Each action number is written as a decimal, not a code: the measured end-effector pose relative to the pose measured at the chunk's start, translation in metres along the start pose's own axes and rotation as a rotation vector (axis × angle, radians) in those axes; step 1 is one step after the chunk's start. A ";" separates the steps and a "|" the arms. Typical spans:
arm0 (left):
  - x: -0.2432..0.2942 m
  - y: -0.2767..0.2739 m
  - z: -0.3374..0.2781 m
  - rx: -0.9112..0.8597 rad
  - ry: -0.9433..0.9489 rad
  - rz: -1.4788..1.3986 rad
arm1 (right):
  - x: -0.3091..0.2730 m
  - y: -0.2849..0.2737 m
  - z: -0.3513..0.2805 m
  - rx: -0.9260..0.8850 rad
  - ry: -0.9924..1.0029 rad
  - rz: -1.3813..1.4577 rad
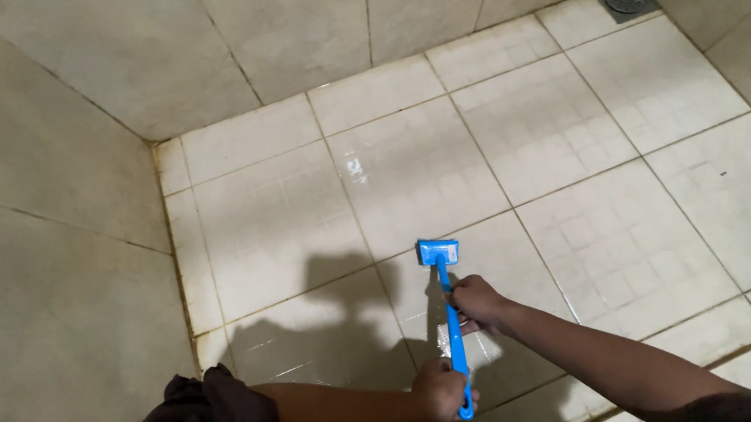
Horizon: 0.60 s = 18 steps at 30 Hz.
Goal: The person scrubs the tiled floor of a bathroom using a blue scrub brush. They focus on the grout lines and corners, moving the brush back and forth across the wet surface.
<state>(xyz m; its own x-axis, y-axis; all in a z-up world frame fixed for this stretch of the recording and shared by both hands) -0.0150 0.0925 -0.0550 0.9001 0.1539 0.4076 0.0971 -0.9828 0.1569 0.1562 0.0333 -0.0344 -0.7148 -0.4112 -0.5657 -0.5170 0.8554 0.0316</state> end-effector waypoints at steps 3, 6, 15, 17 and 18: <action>-0.008 -0.006 0.001 0.022 -0.017 0.021 | 0.000 0.008 -0.001 -0.014 0.021 0.007; -0.035 -0.009 0.002 0.042 -0.028 0.001 | 0.003 0.017 -0.014 -0.018 0.050 0.027; -0.040 -0.027 -0.002 0.065 -0.008 0.032 | 0.069 0.058 -0.042 -0.146 0.234 -0.036; -0.041 -0.031 -0.004 0.066 -0.005 0.039 | 0.073 0.062 -0.040 -0.162 0.249 -0.020; -0.041 -0.032 -0.005 0.063 0.000 0.048 | 0.077 0.064 -0.040 -0.175 0.263 -0.004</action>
<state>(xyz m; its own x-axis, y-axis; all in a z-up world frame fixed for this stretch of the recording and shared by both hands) -0.0567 0.1183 -0.0725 0.9041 0.1069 0.4136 0.0807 -0.9935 0.0803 0.0499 0.0439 -0.0432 -0.7982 -0.5014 -0.3339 -0.5769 0.7958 0.1840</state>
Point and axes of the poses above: each hand's wrist, its own z-axis towards the middle knuckle, its own y-axis out of the palm, x = y × z, the point moved 7 cm from there along z, towards the middle knuckle, and after that the axes turned 5 degrees about z, right-handed, at the moved point
